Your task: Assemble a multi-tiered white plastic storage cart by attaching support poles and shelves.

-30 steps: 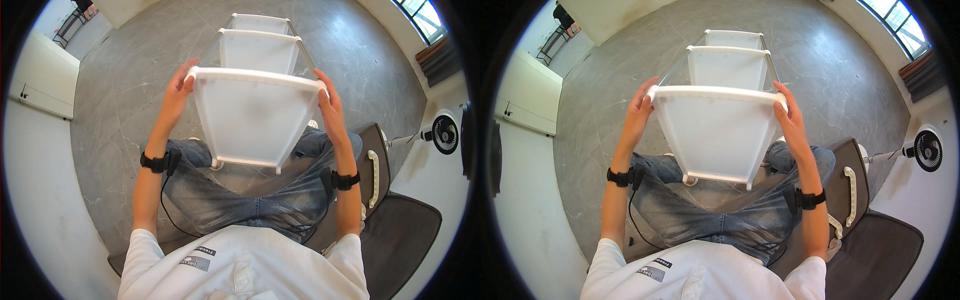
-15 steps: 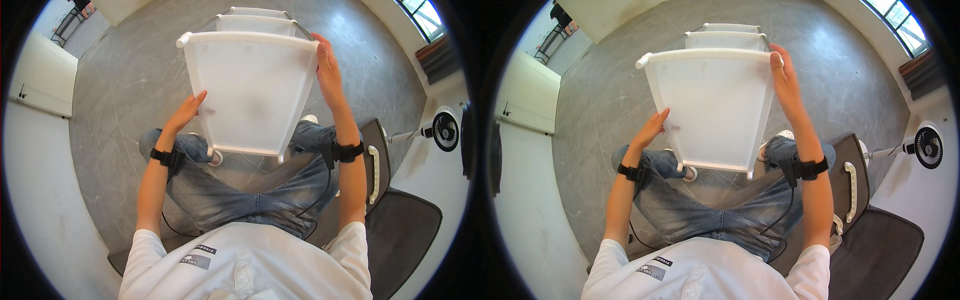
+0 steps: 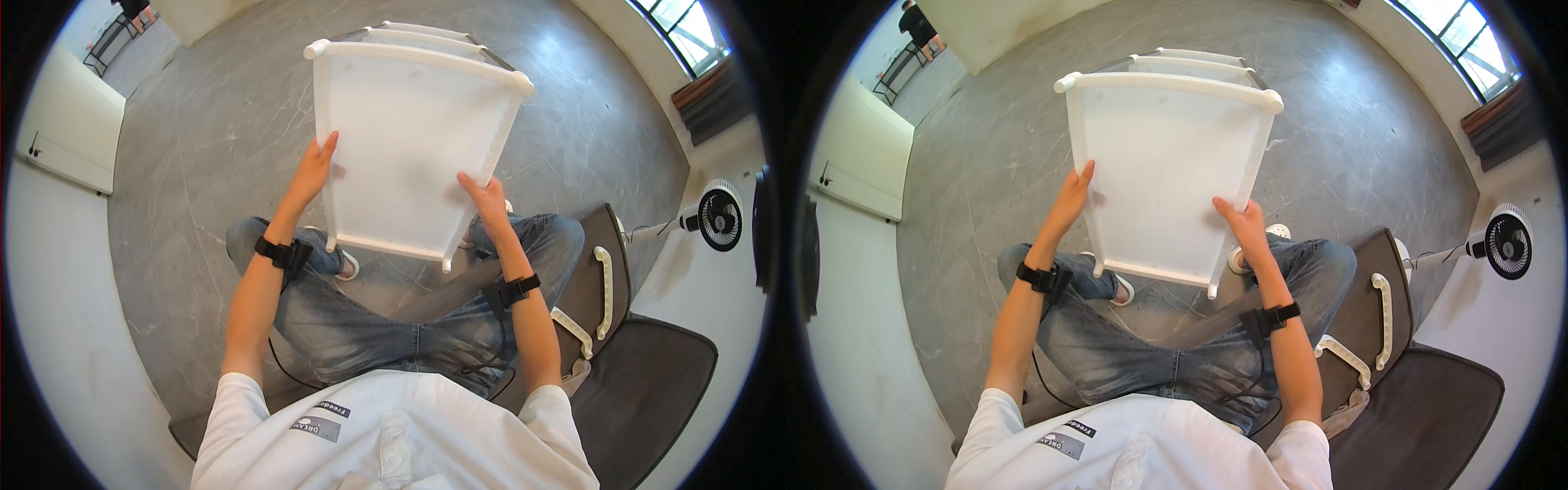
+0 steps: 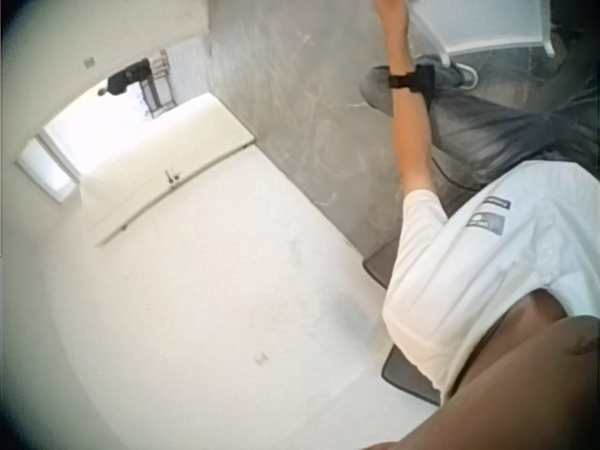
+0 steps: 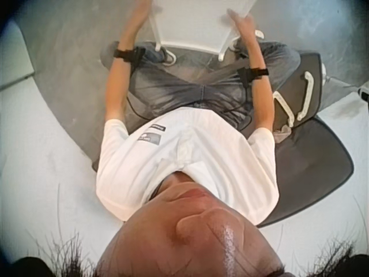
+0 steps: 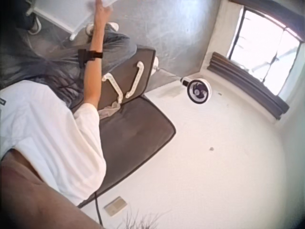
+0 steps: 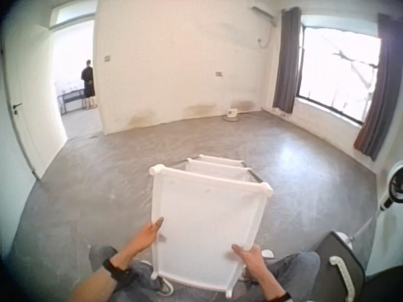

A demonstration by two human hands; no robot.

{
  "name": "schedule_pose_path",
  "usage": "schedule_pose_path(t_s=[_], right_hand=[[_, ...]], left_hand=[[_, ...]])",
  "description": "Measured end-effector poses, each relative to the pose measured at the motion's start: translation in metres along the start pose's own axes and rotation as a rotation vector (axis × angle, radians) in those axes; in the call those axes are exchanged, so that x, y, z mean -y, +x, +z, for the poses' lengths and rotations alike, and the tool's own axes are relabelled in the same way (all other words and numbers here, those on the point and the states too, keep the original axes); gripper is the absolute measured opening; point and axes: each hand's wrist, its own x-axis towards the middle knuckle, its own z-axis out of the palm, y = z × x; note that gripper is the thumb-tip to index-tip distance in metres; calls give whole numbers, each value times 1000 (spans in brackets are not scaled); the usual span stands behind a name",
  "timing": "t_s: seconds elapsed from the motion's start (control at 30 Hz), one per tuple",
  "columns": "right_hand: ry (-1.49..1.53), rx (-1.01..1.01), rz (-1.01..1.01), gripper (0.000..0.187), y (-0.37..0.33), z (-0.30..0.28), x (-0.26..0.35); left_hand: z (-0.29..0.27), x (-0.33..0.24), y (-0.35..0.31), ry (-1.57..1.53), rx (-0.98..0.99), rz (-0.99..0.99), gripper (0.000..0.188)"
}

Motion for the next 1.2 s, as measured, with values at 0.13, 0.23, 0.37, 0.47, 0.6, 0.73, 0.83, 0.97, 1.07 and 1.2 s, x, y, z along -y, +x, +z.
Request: schedule_pose_path(t_s=[0.13,0.23,0.37,0.47,0.6,0.73,0.83,0.97,1.07,1.2], right_hand=[[93,-128,62,35,1,17,35],[96,-208,-42,32,5,24,62],[262,-308,-92,29,10,32,106],[446,-303,-79,25,25,24,117],[624,-335,-82,20,53,36,131],[695,-385,-119,28,76,42,134],[720,-495,-25,26,99,24,123],[686,-597,-54,25,118,-1,112],[574,-555,-160,24,122,-4,103],[469,-677,-165,25,128,-5,100]], left_hand=[[-6,-19,1,108,-149,-71,60],[-28,-45,3,186,-133,106,66],[-64,-74,-25,247,50,140,64],[-86,-72,-73,376,-79,59,62],[-70,-54,-138,-12,-232,-5,68],[7,-59,-142,-436,-38,8,76],[52,-62,-123,-301,-82,267,77],[80,-52,-97,-271,-173,279,79],[102,-47,-83,-328,-27,231,79],[108,-44,-43,-91,-180,328,79]])
